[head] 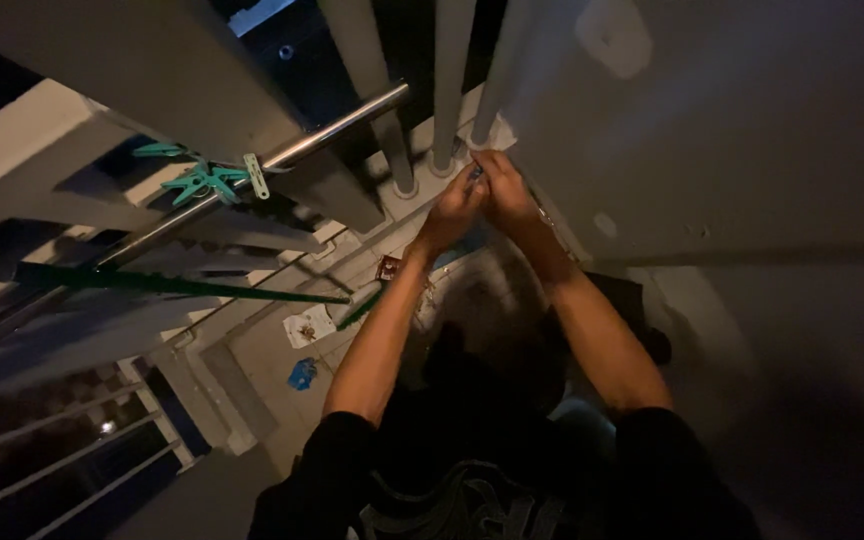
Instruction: Attaching or repairing the top handle component of a mop or broom.
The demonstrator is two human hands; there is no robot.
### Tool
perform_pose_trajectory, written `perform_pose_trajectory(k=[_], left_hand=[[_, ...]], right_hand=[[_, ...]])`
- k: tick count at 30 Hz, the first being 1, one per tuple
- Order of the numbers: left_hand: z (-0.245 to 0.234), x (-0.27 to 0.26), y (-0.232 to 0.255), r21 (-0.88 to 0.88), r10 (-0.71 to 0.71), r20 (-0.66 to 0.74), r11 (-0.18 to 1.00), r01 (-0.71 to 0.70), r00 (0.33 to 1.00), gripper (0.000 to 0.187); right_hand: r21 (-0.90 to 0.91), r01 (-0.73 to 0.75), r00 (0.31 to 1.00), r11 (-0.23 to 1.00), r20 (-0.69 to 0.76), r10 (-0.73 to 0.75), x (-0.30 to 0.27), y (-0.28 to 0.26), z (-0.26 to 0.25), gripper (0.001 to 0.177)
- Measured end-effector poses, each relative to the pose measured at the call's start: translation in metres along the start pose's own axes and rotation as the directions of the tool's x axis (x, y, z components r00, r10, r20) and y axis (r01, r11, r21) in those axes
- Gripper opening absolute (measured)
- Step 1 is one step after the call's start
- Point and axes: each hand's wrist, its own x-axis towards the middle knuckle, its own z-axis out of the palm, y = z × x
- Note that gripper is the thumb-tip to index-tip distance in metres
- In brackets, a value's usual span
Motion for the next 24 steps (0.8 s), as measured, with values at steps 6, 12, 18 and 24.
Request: perform_pose_trajectory(k=[6,12,18,24], left_hand=[[0.015,0.003,-0.042,-0.067,0.101,-0.034,0.992,-0.103,0.994,0.062],[0.017,0.011,-0.061,-0.028,0.107,-0.009,0.994,-0.107,0.994,0.06],[0.02,0.011,-0.054,-0.058,0.06,0.046,0.997,-0.057,0.997,0.057],[0.029,0.013,-0.044,-0.042,0.078,0.046,0.996,-0.076,0.996,0.06]], right_hand=[[-0.023,-0.08,0.995,0.997,0.05,0.081,0.005,-0.016,-0.015,0.037],[-0.085,-0.023,0.999,0.996,-0.025,0.021,-0.009,0.011,0.005,0.031],[-0.031,-0.024,0.997,0.999,-0.068,0.022,-0.012,-0.013,-0.011,0.028],[-0.094,0.128,0.976,0.987,-0.163,-0.142,-0.025,0.025,-0.005,0.028]])
